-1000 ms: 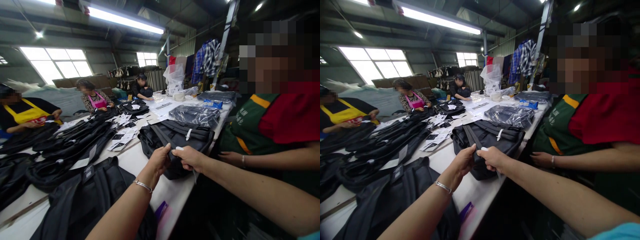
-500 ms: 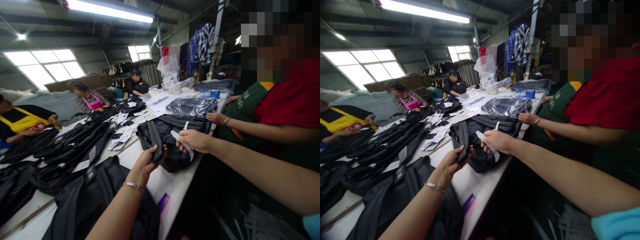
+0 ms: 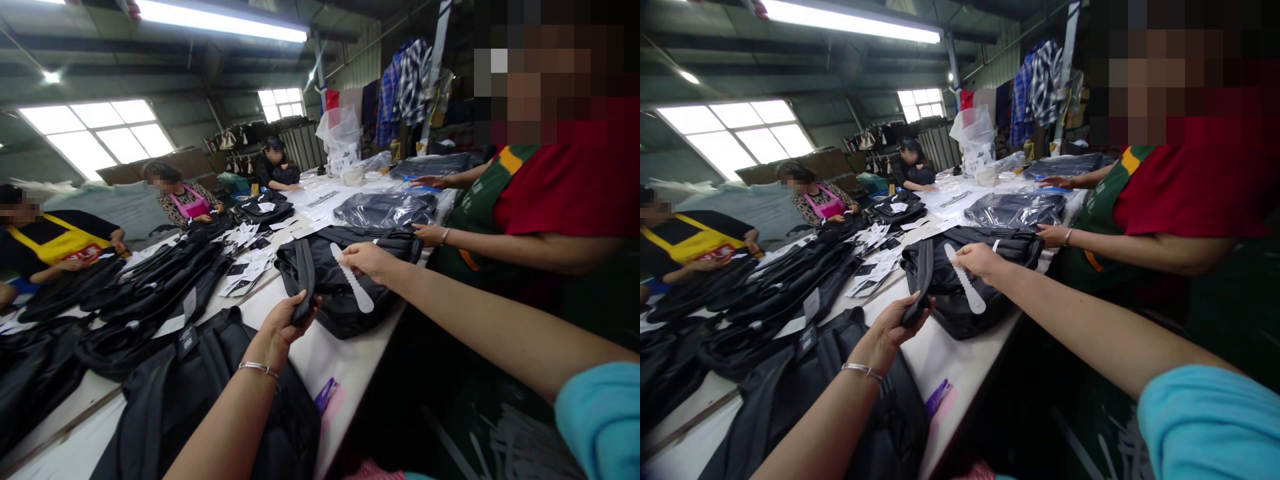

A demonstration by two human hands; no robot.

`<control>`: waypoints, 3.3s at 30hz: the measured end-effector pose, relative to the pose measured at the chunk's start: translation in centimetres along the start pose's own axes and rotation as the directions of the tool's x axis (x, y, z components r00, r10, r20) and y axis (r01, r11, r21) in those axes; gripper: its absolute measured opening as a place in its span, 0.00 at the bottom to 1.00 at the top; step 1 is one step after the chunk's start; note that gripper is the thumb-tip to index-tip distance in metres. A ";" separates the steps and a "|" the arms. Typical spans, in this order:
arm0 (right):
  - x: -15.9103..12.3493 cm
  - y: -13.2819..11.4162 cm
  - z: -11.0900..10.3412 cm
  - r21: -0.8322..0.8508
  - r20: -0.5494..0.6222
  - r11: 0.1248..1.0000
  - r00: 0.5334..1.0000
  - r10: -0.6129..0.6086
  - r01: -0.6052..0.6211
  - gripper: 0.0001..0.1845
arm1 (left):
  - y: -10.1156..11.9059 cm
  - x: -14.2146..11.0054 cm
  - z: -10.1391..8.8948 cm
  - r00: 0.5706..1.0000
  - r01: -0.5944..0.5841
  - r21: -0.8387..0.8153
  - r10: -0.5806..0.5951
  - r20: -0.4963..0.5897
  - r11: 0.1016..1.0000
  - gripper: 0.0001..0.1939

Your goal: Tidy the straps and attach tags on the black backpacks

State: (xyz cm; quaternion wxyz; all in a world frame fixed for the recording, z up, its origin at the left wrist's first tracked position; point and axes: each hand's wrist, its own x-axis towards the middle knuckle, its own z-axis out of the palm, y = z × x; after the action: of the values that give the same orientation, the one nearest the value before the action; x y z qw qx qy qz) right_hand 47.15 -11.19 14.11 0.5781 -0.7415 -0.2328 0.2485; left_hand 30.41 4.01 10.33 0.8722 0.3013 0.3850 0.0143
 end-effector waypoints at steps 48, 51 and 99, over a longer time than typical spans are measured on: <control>-2.0 -0.8 3.8 -0.403 0.380 0.885 0.837 0.394 -0.233 0.06 | 0.3 -0.2 -0.2 0.999 -0.008 0.009 0.007 0.034 1.000 0.05; -1.3 -0.9 4.3 -0.332 0.434 0.890 0.787 0.439 -0.313 0.10 | 0.1 -0.2 0.0 0.998 -0.057 0.057 0.057 -0.008 0.997 0.05; 0.2 0.7 1.5 -0.415 0.417 0.910 0.885 0.210 -0.020 0.06 | -4.7 0.9 1.2 0.922 -0.385 -0.129 0.386 -0.021 0.914 0.10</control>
State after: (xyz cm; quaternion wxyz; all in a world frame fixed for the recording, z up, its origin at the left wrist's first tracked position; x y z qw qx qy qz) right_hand 46.37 -10.13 13.05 0.3284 -0.7779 -0.3611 0.3958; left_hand 30.90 -0.19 7.88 0.8710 0.3136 0.3144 0.2102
